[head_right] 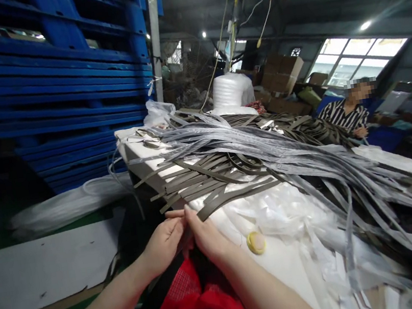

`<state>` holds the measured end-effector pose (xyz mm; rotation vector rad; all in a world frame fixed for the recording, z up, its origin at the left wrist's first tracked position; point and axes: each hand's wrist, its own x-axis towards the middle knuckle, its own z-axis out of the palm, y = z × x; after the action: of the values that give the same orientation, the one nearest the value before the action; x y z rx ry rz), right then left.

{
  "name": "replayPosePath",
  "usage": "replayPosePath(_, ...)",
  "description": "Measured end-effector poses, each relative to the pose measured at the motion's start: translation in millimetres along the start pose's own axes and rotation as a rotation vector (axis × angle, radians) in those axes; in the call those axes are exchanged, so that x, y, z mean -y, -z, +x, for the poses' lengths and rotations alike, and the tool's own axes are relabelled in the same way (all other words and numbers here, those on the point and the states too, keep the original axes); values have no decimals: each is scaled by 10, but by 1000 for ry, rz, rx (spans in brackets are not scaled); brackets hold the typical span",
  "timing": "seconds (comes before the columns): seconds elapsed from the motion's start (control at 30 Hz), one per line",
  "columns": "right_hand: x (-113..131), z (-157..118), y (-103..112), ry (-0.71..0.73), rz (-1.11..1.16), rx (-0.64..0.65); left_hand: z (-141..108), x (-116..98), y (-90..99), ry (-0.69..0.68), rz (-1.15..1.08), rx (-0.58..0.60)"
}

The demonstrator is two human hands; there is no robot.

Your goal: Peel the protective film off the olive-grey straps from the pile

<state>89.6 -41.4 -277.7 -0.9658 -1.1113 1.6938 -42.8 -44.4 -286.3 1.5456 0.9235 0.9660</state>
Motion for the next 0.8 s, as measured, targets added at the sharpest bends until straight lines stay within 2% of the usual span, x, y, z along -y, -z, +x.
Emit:
replayPosePath(0.03, -37, 17, 20, -14, 21, 12, -16, 33, 8, 13, 11, -2)
replayPosePath(0.1, -15, 74, 126, 7, 172, -54, -73, 126, 46, 67, 42, 0)
replayPosePath(0.2, 195, 148, 341, 119, 392, -236, -161, 258, 129, 131, 84, 2)
replayPosePath(0.27, 338, 157, 427, 184, 351, -278, -186, 293, 167, 142, 88, 14)
replayPosePath(0.4, 395, 88, 373, 233, 73, -193, -138, 213, 163, 129, 85, 36)
replayPosePath(0.5, 235, 1, 222, 228, -93, -92, -61, 108, 124, 107, 93, 25)
replayPosePath(0.63, -27, -61, 67, 85, -88, 89, -17, 27, 69, 67, 119, 27)
replayPosePath(0.7, -15, -46, 87, 69, 12, 78, -35, 21, 43, 77, 95, 42)
replayPosePath(0.8, 315, 1, 282, 121, 277, -123, -64, 16, 19, 72, 90, 58)
